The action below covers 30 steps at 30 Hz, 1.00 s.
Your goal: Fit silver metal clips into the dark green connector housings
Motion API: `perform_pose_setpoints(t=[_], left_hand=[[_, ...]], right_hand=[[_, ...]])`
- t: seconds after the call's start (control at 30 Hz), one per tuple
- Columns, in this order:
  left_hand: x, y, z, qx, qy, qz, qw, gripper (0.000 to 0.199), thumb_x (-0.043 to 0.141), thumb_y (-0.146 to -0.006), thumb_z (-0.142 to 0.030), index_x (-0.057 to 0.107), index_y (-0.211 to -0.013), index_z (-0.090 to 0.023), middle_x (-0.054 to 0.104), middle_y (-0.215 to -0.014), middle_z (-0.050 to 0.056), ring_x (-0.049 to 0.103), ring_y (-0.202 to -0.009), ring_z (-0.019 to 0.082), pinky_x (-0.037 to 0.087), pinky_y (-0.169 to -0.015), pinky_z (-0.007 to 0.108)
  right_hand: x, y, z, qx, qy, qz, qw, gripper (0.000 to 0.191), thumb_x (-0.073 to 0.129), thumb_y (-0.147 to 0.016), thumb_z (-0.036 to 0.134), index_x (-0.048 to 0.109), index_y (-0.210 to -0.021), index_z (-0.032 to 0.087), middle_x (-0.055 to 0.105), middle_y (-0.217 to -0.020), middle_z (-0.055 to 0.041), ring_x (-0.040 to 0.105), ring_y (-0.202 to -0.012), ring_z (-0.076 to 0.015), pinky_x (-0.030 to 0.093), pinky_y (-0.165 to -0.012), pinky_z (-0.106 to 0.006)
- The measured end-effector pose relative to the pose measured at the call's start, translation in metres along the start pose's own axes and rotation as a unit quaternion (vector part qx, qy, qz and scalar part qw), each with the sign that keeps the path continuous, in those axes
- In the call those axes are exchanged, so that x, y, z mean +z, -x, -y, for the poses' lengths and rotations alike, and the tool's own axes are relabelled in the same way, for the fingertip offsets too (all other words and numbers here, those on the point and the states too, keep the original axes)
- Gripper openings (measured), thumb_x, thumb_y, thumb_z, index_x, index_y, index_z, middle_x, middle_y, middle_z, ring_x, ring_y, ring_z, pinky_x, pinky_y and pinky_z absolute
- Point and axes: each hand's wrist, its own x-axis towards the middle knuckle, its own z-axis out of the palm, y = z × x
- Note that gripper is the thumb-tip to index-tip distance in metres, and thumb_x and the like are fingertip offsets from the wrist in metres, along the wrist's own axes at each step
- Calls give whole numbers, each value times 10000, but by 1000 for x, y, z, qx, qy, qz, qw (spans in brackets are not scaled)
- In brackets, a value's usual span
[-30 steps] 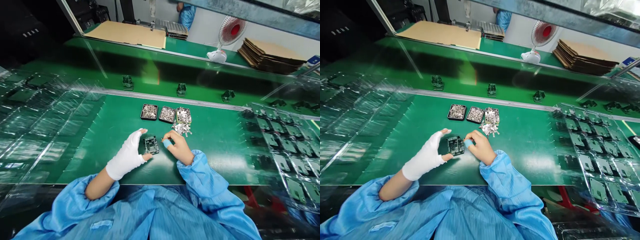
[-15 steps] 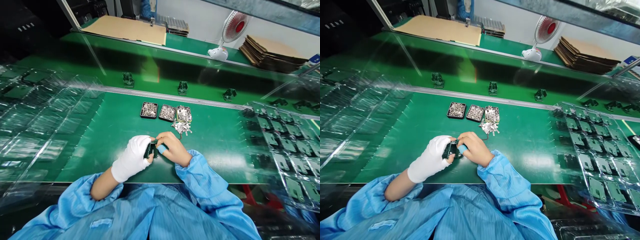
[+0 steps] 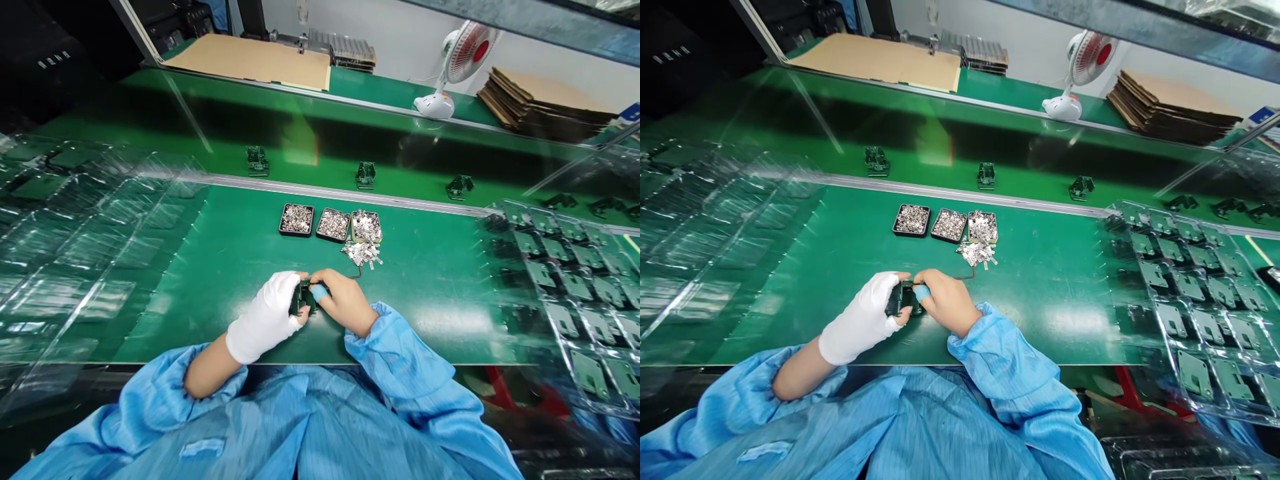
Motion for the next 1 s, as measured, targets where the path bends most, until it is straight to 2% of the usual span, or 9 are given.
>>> perform_pose_setpoints(t=[0.07, 0.13, 0.23, 0.33, 0.43, 0.53, 0.77, 1.0], left_hand=[[-6, -3, 1, -21, 38, 43, 998, 543, 559, -755, -389, 444, -1211, -117, 565, -1145, 164, 553, -1081, 302, 474, -908, 431], [-16, -10, 0, -54, 60, 107, 991, 534, 537, -775, -455, 462, -1198, -137, 580, -1135, 140, 569, -1055, 283, 474, -892, 407], [-33, -24, -4, -104, 20, 215, 971, 261, 412, -851, -335, 565, -997, -182, 643, -932, 64, 618, -854, 222, 474, -753, 335], [-42, -35, -13, -103, -88, 269, 953, 181, 408, -819, -233, 585, -831, -194, 643, -788, 44, 616, -752, 212, 435, -665, 309], [-41, -39, -23, -86, -186, 271, 940, 195, 420, -826, -249, 602, -831, -181, 647, -760, 74, 631, -745, 246, 425, -639, 325], [-38, -40, -31, -95, -239, 281, 924, 234, 403, -848, -252, 619, -868, -164, 641, -699, 92, 645, -689, 263, 420, -595, 326], [-37, -40, -33, -92, -248, 284, 922, 260, 374, -858, -213, 625, -876, -150, 655, -707, 129, 661, -699, 311, 442, -582, 355], [-36, -44, -32, -94, -248, 290, 920, 243, 387, -851, -210, 625, -856, -155, 673, -748, 119, 670, -740, 294, 456, -618, 349]], right_hand=[[1, -1, -2, 18, -10, 17, 1000, 141, 487, -854, 127, 558, -954, 195, 658, -928, -34, 615, -853, -150, 472, -768, -255], [1, -2, -3, 11, -12, 24, 1000, 140, 491, -843, 119, 567, -933, 195, 657, -913, -29, 616, -845, -147, 468, -774, -249], [2, -2, -3, -10, -3, 30, 999, 136, 484, -845, 123, 576, -922, 189, 657, -924, -43, 615, -865, -156, 467, -792, -260], [5, -1, -2, -28, 3, 44, 999, 155, 466, -844, 113, 574, -927, 186, 657, -947, -58, 613, -889, -166, 474, -801, -276], [7, 0, -2, -49, -1, 52, 997, 181, 452, -826, 88, 566, -929, 185, 655, -962, -63, 608, -905, -170, 482, -820, -288], [7, 1, -3, -61, -4, 59, 996, 209, 441, -812, 72, 559, -941, 187, 650, -978, -65, 602, -924, -171, 484, -844, -297], [8, 2, -2, -60, 6, 60, 996, 242, 437, -794, 58, 551, -964, 188, 633, -969, -63, 590, -920, -170, 482, -842, -289], [12, 3, 0, -44, 24, 38, 998, 225, 440, -780, 63, 550, -938, 179, 629, -914, -56, 585, -867, -168, 467, -798, -275]])
